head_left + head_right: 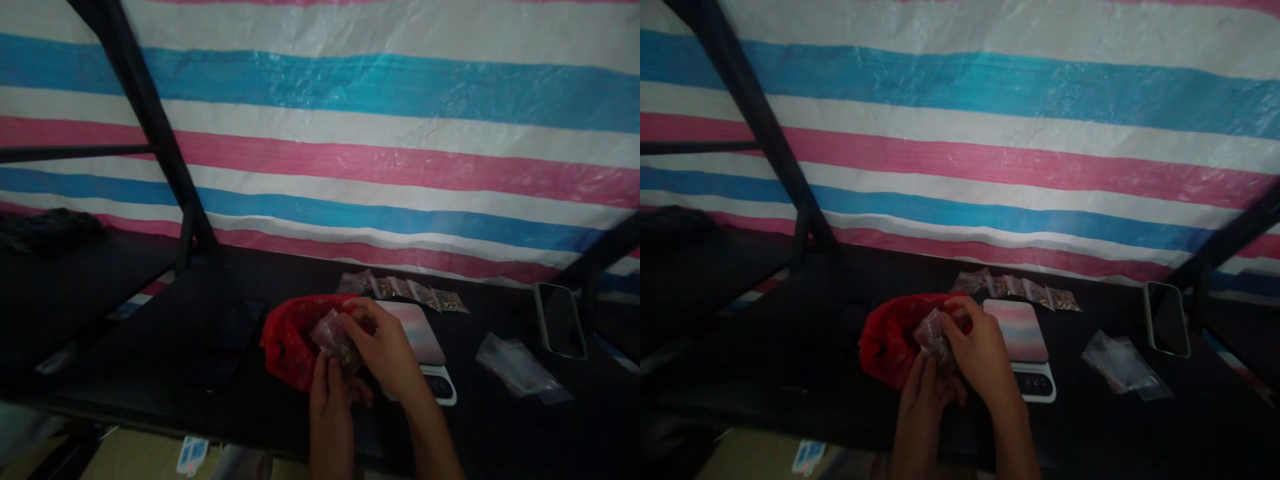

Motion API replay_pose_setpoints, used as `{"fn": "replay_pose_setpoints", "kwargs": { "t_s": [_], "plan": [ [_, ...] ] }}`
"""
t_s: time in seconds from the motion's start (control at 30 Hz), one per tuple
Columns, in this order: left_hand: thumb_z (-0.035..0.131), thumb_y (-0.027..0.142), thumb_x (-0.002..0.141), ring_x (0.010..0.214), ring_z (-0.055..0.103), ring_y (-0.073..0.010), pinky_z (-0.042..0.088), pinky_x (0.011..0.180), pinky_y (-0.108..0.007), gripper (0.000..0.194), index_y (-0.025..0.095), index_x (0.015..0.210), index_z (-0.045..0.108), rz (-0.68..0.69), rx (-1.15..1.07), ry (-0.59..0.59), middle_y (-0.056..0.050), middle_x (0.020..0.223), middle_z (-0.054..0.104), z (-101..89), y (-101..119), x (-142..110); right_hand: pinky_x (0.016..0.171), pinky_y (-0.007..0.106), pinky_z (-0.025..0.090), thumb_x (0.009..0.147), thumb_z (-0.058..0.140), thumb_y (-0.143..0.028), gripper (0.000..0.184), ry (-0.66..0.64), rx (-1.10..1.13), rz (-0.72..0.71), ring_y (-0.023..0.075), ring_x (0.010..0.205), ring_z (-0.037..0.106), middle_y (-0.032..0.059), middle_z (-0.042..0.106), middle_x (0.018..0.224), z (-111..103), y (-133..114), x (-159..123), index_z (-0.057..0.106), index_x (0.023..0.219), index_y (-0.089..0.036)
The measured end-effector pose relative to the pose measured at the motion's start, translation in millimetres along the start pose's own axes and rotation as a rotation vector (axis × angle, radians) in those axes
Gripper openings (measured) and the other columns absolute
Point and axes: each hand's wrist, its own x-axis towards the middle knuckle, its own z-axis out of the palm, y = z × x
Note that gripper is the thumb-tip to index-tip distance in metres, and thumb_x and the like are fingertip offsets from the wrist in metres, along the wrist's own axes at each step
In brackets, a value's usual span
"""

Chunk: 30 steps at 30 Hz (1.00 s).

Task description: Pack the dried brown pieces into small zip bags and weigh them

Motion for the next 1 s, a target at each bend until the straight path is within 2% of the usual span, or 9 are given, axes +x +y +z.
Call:
{"fn": "replay_pose_setpoints", "kwargs": {
  "t_s": [0.1,0.2,0.27,0.5,0.67,0.8,1.0],
  "plan": [
    [0.086,0.076,0.064,0.043,0.061,-0.0156,0.047,0.047,-0.026,0.109,0.014,0.145,0.046,-0.049,-0.083,0.092,0.005,0.061,0.066,0.9,6.8,4.2,0.086,0.035,0.054,0.095,0.064,-0.036,0.022,-0.079,-0.113,-0.023,0.0237,0.094,0.075,0.0050,0.082,0.102,9.7,-2.2,2.2,0.080,0.104,-0.024],
    [0.087,0.074,0.061,0.040,0.059,-0.0148,0.043,0.044,-0.025,0.120,0.013,0.152,0.041,-0.093,-0.118,0.133,0.006,0.058,0.064,-1.3,11.3,5.0,0.090,0.038,0.054,0.095,0.062,-0.031,0.023,-0.159,-0.194,-0.049,0.0256,0.096,0.075,0.0061,0.083,0.101,18.4,-5.8,3.8,0.083,0.097,-0.025],
    [0.086,0.074,0.062,0.039,0.058,-0.0145,0.042,0.043,-0.024,0.119,0.013,0.154,0.041,-0.115,-0.124,0.139,0.006,0.058,0.064,-4.4,12.1,4.9,0.090,0.038,0.054,0.096,0.061,-0.030,0.024,-0.200,-0.218,-0.055,0.0255,0.095,0.075,0.0062,0.083,0.101,24.0,-7.4,4.7,0.084,0.095,-0.025],
    [0.075,0.069,0.078,0.037,0.056,-0.0137,0.038,0.040,-0.022,0.093,0.014,0.148,0.048,-0.143,-0.100,0.057,0.003,0.059,0.065,-17.2,7.7,13.2,0.089,0.039,0.055,0.095,0.059,-0.033,0.027,-0.221,-0.239,-0.054,0.0266,0.096,0.076,0.0071,0.083,0.102,31.7,-4.8,8.2,0.085,0.097,-0.026],
    [0.077,0.074,0.070,0.036,0.053,-0.0144,0.036,0.040,-0.022,0.113,0.011,0.155,0.037,-0.138,-0.071,0.114,0.004,0.056,0.064,-19.2,12.4,11.6,0.088,0.040,0.057,0.093,0.060,-0.034,0.027,-0.225,-0.222,-0.050,0.0276,0.095,0.077,0.0068,0.084,0.100,27.8,-4.1,9.5,0.086,0.096,-0.027],
    [0.077,0.070,0.071,0.038,0.053,-0.0144,0.036,0.041,-0.022,0.108,0.012,0.153,0.038,-0.151,-0.006,0.058,0.006,0.054,0.061,-16.9,25.5,5.0,0.085,0.040,0.058,0.092,0.061,-0.034,0.026,-0.215,-0.196,-0.049,0.0277,0.089,0.076,0.0059,0.083,0.093,24.7,-9.3,7.3,0.085,0.089,-0.027],
    [0.075,0.072,0.061,0.035,0.048,-0.0128,0.036,0.038,-0.023,0.112,0.008,0.147,0.043,-0.205,0.020,0.017,0.008,0.052,0.057,-11.7,34.3,6.7,0.075,0.037,0.060,0.092,0.062,-0.034,0.024,-0.184,-0.170,-0.053,0.0269,0.084,0.076,0.0054,0.082,0.088,24.6,-9.7,3.4,0.085,0.087,-0.027]
  ]
}}
